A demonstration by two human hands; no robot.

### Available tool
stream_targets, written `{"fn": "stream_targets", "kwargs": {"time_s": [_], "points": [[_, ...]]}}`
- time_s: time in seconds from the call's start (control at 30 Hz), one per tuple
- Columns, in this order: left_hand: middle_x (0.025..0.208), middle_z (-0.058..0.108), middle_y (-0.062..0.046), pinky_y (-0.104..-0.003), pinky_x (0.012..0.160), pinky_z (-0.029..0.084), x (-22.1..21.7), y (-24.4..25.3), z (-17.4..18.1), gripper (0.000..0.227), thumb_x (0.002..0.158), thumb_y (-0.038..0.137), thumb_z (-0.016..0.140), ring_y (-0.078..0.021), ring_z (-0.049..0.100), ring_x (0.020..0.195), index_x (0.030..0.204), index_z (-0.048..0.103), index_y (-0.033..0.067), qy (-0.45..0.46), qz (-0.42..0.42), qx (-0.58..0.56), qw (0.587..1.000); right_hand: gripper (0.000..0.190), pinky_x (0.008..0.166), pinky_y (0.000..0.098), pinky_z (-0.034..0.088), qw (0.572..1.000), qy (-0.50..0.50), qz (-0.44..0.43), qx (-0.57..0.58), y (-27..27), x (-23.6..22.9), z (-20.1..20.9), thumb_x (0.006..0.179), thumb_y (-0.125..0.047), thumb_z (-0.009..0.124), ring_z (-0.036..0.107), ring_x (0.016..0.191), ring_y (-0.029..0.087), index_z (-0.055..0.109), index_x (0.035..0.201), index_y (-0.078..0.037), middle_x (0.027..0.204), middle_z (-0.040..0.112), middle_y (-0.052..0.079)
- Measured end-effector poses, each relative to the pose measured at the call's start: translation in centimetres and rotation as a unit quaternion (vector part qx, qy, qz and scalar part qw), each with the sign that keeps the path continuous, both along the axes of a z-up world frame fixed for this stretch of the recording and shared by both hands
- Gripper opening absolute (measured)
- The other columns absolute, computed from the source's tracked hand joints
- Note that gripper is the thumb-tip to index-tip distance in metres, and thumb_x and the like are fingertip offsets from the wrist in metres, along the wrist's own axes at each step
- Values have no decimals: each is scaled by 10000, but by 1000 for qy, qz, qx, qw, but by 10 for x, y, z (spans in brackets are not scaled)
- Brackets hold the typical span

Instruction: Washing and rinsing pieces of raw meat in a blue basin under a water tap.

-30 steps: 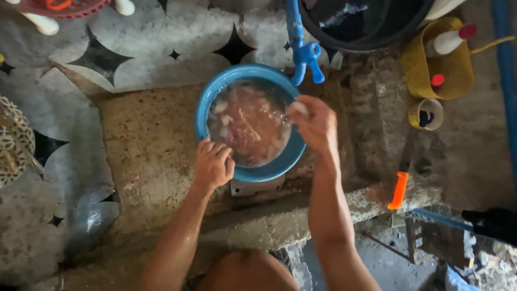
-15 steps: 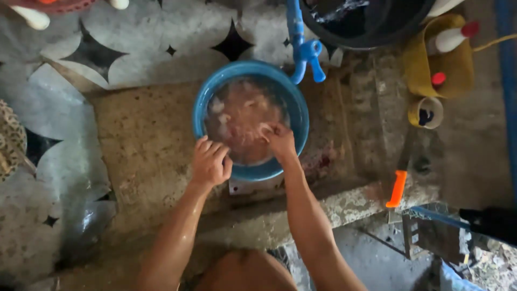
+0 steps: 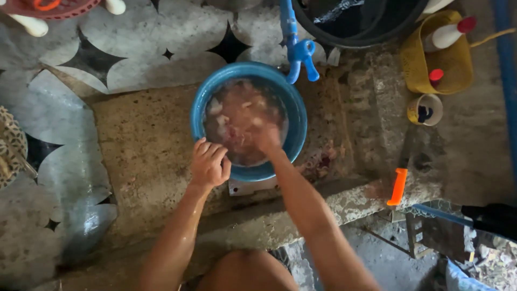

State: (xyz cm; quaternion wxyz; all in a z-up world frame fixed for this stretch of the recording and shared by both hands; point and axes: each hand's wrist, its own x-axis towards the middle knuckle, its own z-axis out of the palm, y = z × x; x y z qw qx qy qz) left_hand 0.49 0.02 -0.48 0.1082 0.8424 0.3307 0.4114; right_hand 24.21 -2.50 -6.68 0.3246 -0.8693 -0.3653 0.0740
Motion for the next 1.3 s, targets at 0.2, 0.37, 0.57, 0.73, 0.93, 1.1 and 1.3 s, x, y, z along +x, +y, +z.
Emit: {"fn": "stream_targets", "kwargs": {"time_s": [0.2,0.37,0.57,0.73,0.93,1.1,1.3], "points": [[836,665,-38,-431,1052,454,-1,3,10,131,742,181,606,-237,640,845,837,695,161,11,7,6,1000,260,956,237,543,752,-427,304,-400,27,-38,108,968,-293,643,707,1077,71,746,1190,-206,1095,763,-69],[860,664,-39,-446,1005,483,0,2,-4,159,729,187,613,-236,635,834,854,705,153,-10,2,10,1000,361,845,452,592,951,-57,302,-12,14,8,188,769,-349,796,747,965,321,772,1103,-212,1049,786,56],[840,656,-54,-453,1002,483,0,2,-8,140,781,194,575,-246,626,824,833,694,144,-18,-6,22,1000,290,714,338,631,975,-106,89,176,4,-5,226,807,-238,829,762,860,202,790,1092,-276,997,778,-40],[836,660,-56,-460,1030,473,-4,0,8,134,740,188,618,-249,643,835,831,704,138,-9,-12,-3,1000,360,828,510,571,977,85,126,-146,-22,1,71,876,-428,725,739,977,357,771,1089,-142,989,777,137],[802,649,-63,-457,1002,484,-1,5,-4,112,755,192,600,-250,627,782,808,685,142,-17,-7,10,1000,446,812,470,597,988,19,114,-106,-28,52,89,747,-474,836,730,953,355,759,1125,-250,993,768,118],[812,633,-69,-461,997,487,-2,6,10,125,769,187,588,-269,615,776,830,686,141,-48,-13,17,999,550,682,389,655,994,68,73,52,26,131,264,855,-390,842,764,841,282,530,1279,-229,1073,769,146],[778,599,-50,-421,983,425,-5,8,29,95,806,152,553,-257,490,739,802,629,94,-18,-41,-31,999,202,300,207,519,986,-15,8,166,73,102,301,944,-102,581,689,484,118,479,1117,-124,840,638,90]]}}
